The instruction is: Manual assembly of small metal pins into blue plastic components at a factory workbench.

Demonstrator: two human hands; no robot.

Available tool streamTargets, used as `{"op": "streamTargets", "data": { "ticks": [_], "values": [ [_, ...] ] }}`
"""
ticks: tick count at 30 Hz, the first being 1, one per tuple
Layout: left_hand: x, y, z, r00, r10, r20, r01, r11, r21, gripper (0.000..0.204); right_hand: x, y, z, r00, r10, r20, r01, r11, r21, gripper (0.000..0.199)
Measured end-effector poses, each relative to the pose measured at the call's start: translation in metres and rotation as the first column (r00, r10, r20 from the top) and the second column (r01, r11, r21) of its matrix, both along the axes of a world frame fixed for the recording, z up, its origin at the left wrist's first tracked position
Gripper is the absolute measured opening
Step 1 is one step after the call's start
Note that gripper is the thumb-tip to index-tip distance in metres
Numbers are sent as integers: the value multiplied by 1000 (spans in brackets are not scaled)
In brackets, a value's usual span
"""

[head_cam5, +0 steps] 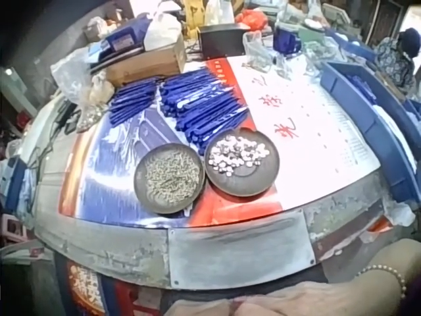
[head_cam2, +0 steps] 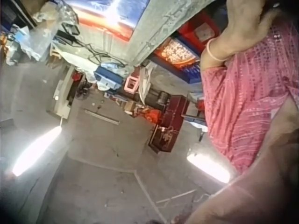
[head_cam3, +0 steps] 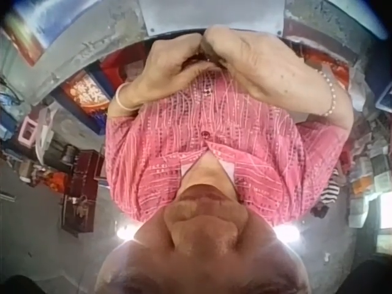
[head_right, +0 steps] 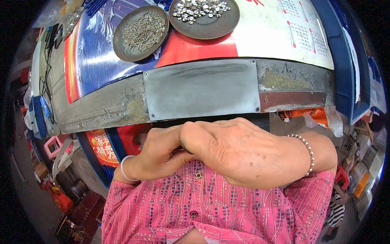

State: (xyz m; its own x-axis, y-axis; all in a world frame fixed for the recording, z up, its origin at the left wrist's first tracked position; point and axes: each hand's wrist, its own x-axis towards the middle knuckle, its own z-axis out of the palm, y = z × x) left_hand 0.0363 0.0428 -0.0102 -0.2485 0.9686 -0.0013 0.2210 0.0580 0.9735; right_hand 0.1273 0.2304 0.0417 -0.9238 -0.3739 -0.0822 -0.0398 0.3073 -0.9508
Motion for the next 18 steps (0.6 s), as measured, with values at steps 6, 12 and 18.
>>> {"op": "streamTargets", "data": {
  "ticks": [6, 12, 18],
  "values": [
    [-5, 3, 4, 1000, 9, -4, -8, 998, 58, 23, -4, 1, 3, 997, 4, -77, -2, 1000, 27, 22],
    [-8, 2, 6, 987, 107, 120, -104, 994, -34, 23, -7, 8, 4, 957, -170, 235, 192, 979, -74, 18],
    [-12, 0, 8, 956, 116, 269, -110, 993, -37, 26, -4, 9, -16, 909, -301, 288, 370, 901, -226, 20]
  ]
}}
